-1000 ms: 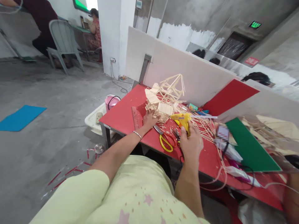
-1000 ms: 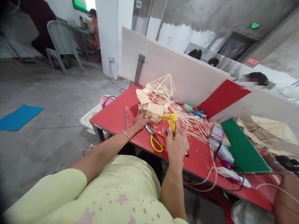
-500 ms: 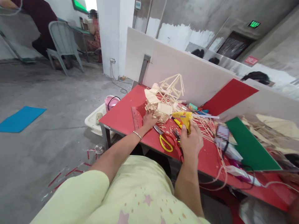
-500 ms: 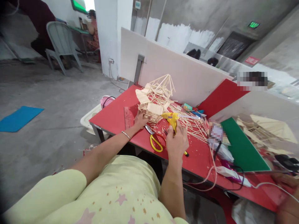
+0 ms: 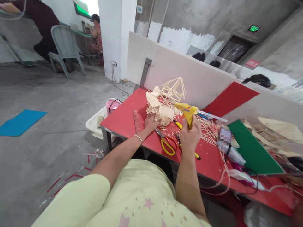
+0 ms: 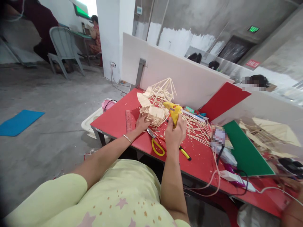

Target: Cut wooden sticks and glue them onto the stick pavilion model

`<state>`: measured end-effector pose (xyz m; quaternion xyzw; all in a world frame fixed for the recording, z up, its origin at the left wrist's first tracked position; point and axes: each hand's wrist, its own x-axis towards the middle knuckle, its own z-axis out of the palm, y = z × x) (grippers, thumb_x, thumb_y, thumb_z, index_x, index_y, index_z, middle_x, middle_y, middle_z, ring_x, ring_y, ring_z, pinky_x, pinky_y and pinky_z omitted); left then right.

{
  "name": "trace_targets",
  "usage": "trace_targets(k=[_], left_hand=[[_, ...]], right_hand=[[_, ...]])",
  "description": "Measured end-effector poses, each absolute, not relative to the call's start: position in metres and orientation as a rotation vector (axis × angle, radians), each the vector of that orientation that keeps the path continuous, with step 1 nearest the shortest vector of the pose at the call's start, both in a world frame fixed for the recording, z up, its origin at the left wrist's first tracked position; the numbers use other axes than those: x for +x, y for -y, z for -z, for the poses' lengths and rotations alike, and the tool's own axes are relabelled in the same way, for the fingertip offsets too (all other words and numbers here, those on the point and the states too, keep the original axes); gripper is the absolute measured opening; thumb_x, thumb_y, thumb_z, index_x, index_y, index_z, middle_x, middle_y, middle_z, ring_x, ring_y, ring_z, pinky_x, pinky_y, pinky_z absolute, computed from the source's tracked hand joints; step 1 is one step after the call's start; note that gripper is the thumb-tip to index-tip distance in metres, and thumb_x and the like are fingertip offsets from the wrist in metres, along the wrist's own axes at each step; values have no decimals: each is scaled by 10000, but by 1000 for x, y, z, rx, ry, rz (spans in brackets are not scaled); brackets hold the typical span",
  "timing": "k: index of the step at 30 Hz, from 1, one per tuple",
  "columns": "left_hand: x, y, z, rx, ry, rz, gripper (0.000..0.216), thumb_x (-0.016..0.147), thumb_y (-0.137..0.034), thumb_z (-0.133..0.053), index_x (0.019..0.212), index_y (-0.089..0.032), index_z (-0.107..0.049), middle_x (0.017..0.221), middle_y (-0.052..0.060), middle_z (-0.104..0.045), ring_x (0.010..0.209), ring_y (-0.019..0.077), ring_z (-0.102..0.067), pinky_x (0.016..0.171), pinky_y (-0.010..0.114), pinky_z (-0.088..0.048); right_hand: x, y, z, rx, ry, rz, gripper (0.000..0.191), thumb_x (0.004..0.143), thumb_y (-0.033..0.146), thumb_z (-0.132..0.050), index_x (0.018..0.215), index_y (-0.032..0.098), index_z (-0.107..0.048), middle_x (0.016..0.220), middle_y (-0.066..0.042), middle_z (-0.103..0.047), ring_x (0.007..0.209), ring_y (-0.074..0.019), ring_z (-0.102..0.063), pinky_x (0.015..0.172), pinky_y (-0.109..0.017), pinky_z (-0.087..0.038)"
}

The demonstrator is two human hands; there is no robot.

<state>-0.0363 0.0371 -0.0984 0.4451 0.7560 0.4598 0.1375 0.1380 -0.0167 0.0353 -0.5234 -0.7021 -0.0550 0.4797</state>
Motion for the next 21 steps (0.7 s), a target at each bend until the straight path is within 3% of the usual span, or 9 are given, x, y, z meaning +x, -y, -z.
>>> trace_targets(k=[10, 21], left_hand=[[-36, -41, 103, 1284, -2178, -1348, 699, 810, -651, -675, 1418, -330, -549, 1564, 65, -445, 1260, 274, -586, 1002, 379, -516], [-35, -34, 94, 1289, -2193, -1331, 674, 820, -626, -675, 1417, -340, -550, 1539, 66, -468, 1241, 274, -595, 982, 357, -523]], right_hand=[[107, -5, -17, -1222, 1736, 72, 502, 967, 472, -448, 1349, 180, -590, 1174, -151, -637, 1097, -269, -584, 947, -407, -462], [106, -18, -2, -1194, 1705, 14, 518, 948, 468, -468, 1307, 120, -602, 1147, -170, -654, 1088, -275, -598, 959, -418, -470]])
